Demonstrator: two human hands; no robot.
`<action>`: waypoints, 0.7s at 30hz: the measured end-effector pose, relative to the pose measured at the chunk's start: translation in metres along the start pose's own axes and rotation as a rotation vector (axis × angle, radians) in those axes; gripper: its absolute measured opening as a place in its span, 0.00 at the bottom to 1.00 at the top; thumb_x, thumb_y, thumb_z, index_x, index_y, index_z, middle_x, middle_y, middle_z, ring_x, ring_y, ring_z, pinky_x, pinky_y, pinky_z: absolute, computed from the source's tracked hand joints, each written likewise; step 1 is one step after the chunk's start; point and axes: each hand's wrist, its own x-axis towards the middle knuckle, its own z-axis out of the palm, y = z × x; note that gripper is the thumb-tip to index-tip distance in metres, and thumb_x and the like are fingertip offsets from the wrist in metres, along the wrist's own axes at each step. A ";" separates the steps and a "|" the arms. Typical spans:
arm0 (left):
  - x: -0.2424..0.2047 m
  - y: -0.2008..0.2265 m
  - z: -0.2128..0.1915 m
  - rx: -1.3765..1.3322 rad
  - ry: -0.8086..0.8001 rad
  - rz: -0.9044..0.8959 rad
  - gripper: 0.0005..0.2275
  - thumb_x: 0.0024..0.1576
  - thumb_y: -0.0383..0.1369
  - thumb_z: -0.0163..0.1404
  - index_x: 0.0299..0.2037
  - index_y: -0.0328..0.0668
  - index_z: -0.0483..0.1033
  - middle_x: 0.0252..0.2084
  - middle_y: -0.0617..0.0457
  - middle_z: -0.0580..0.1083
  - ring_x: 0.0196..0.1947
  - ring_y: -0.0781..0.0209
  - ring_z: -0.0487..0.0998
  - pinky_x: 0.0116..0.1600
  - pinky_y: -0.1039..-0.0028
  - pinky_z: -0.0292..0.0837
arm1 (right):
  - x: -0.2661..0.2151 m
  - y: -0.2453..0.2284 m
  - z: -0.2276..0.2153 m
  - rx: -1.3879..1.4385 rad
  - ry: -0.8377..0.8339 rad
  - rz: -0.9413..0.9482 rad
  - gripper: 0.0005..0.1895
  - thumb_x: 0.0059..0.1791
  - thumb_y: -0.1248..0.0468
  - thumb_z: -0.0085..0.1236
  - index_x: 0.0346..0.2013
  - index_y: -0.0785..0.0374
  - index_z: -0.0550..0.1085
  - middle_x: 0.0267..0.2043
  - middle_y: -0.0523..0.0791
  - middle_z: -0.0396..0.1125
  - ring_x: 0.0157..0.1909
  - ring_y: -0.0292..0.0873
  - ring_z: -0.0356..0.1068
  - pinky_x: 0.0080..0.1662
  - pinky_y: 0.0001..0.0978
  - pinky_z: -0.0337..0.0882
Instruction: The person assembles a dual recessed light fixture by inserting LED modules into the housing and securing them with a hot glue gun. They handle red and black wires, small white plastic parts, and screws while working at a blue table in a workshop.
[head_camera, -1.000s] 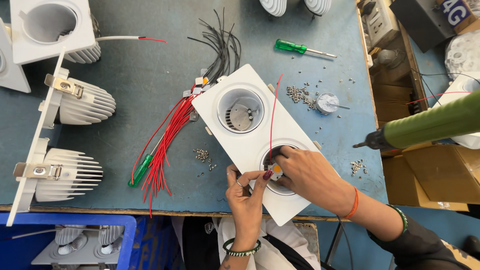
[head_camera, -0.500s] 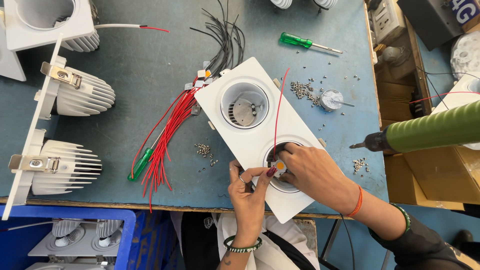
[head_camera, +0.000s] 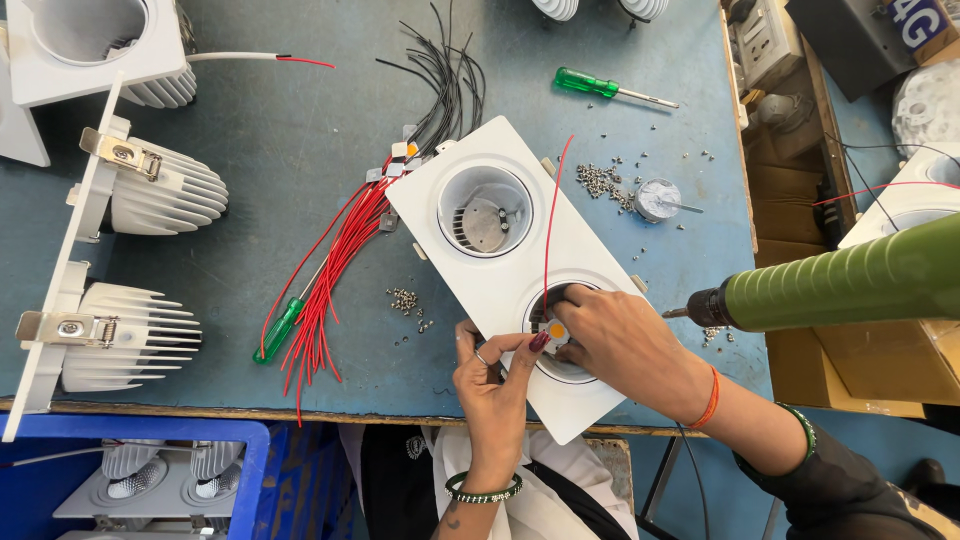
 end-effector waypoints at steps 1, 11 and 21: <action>0.000 -0.001 0.000 0.001 0.000 0.007 0.08 0.54 0.33 0.63 0.35 0.34 0.85 0.45 0.54 0.66 0.36 0.71 0.68 0.38 0.79 0.66 | 0.000 0.000 0.000 -0.001 -0.004 0.002 0.22 0.39 0.56 0.70 0.42 0.65 0.76 0.39 0.49 0.70 0.38 0.53 0.73 0.37 0.44 0.72; 0.001 0.000 0.001 -0.119 -0.009 -0.042 0.08 0.53 0.31 0.63 0.34 0.32 0.84 0.47 0.55 0.65 0.38 0.71 0.70 0.40 0.78 0.68 | -0.005 0.000 -0.004 0.021 0.038 -0.024 0.20 0.40 0.56 0.69 0.38 0.67 0.76 0.37 0.49 0.70 0.37 0.53 0.73 0.37 0.45 0.71; 0.001 0.001 0.001 -0.239 -0.016 -0.129 0.09 0.56 0.32 0.62 0.35 0.30 0.86 0.46 0.49 0.71 0.48 0.70 0.72 0.49 0.76 0.70 | -0.022 -0.012 -0.017 0.335 0.362 -0.220 0.12 0.44 0.60 0.68 0.39 0.61 0.77 0.35 0.41 0.73 0.29 0.37 0.77 0.30 0.30 0.74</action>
